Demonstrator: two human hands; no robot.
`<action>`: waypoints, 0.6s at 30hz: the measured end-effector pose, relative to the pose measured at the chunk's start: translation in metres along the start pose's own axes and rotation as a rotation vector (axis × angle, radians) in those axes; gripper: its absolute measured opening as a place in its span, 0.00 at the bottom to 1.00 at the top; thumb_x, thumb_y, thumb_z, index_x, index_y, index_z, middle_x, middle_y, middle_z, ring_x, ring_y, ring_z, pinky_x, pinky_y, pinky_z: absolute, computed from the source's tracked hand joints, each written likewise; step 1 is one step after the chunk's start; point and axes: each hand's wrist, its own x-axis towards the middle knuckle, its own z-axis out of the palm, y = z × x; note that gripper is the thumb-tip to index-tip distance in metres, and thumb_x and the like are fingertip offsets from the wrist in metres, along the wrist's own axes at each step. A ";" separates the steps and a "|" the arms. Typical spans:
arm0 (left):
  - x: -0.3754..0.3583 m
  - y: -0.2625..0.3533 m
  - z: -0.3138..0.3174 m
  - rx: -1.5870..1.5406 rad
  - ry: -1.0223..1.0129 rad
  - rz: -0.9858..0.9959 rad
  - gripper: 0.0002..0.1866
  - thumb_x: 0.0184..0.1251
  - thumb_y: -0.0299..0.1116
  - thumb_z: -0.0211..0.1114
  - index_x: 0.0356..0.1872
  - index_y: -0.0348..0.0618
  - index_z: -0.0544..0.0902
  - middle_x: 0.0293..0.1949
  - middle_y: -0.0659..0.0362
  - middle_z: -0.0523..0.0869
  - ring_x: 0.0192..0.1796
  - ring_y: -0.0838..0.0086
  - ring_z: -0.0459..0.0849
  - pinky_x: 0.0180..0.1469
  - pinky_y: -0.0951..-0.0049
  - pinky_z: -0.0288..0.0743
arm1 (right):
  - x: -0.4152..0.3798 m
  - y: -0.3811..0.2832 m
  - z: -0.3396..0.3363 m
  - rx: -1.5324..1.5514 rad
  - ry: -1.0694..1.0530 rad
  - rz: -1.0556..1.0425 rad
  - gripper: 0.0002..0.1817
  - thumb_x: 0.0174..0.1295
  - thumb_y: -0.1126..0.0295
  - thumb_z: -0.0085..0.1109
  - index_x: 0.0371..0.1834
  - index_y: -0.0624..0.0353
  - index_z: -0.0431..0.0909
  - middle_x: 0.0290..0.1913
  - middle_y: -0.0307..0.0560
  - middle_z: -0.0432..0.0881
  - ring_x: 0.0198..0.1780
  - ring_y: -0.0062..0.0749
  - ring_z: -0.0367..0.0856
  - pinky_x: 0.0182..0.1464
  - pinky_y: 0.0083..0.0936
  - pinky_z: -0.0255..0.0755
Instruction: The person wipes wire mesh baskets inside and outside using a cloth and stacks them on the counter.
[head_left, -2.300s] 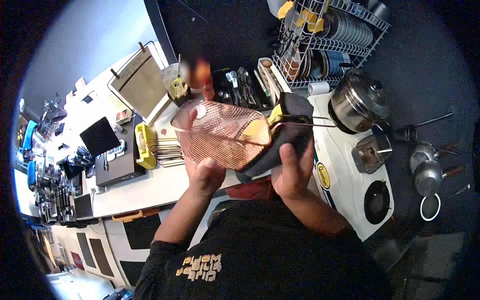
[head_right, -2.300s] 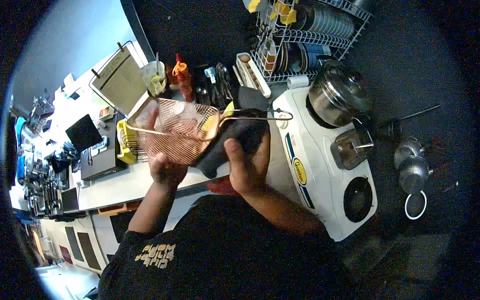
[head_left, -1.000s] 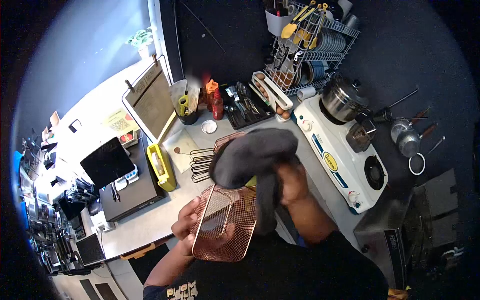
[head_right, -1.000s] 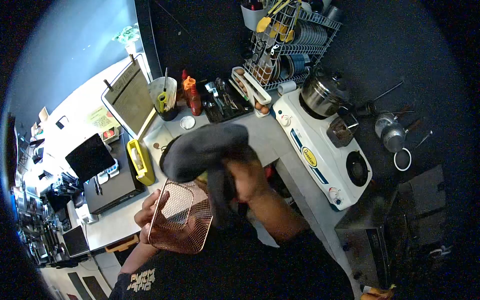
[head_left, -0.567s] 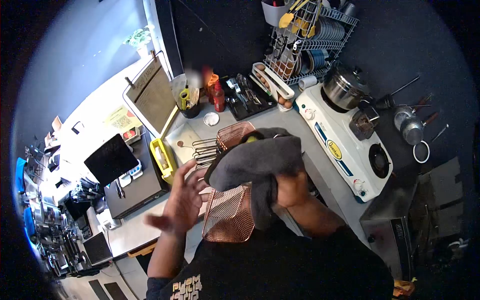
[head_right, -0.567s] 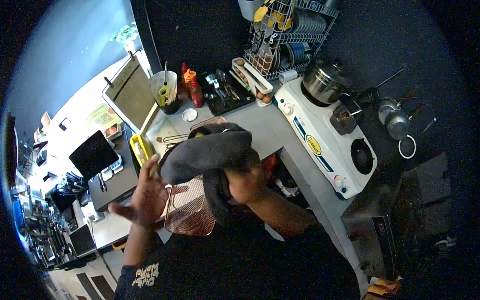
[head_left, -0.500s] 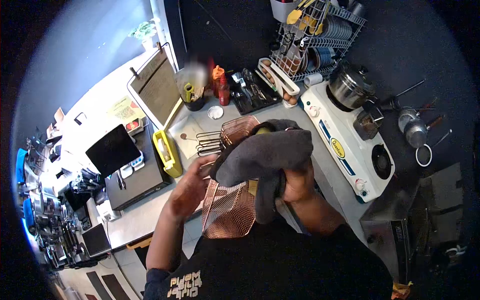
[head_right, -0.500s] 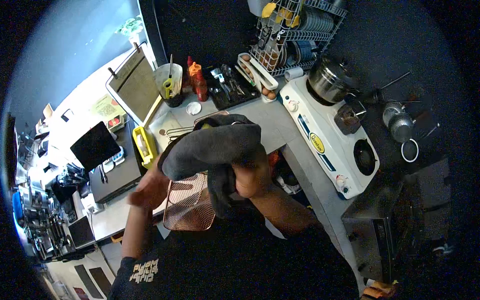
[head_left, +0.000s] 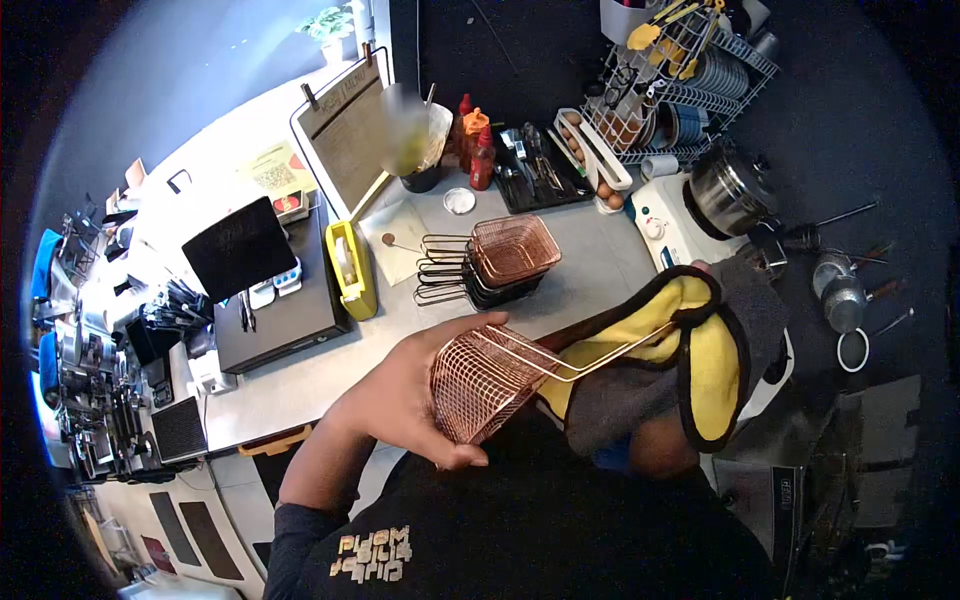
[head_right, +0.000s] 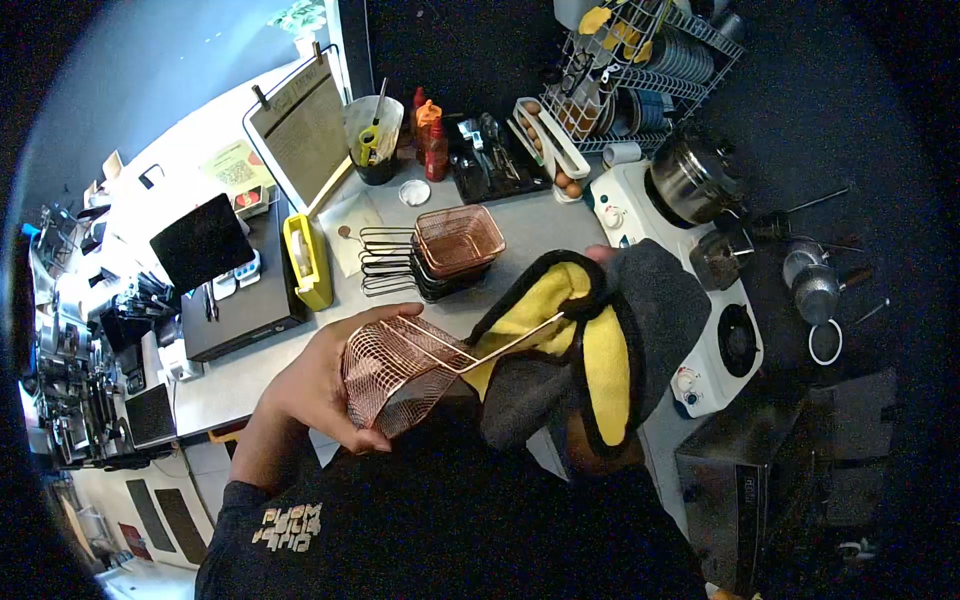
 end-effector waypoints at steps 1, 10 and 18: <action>-0.001 0.000 0.001 -0.001 0.003 -0.007 0.64 0.23 0.45 0.87 0.69 0.28 0.64 0.59 0.48 0.79 0.62 0.68 0.77 0.67 0.69 0.67 | 0.003 0.002 -0.009 0.190 -0.134 0.158 0.14 0.70 0.65 0.52 0.46 0.65 0.80 0.41 0.55 0.86 0.46 0.40 0.87 0.49 0.29 0.83; -0.017 -0.003 -0.002 0.052 -0.016 0.051 0.57 0.24 0.43 0.82 0.66 0.34 0.69 0.59 0.47 0.79 0.61 0.63 0.79 0.66 0.67 0.68 | -0.011 0.025 0.015 0.924 -0.793 -0.431 0.22 0.69 0.58 0.52 0.55 0.67 0.72 0.48 0.58 0.82 0.52 0.43 0.83 0.56 0.36 0.77; -0.018 -0.013 -0.003 -0.048 0.016 0.041 0.63 0.18 0.49 0.84 0.65 0.29 0.68 0.57 0.48 0.81 0.59 0.67 0.80 0.65 0.69 0.69 | -0.002 0.033 0.031 0.949 -0.904 -0.469 0.21 0.69 0.57 0.53 0.53 0.66 0.72 0.45 0.56 0.82 0.49 0.42 0.83 0.53 0.36 0.77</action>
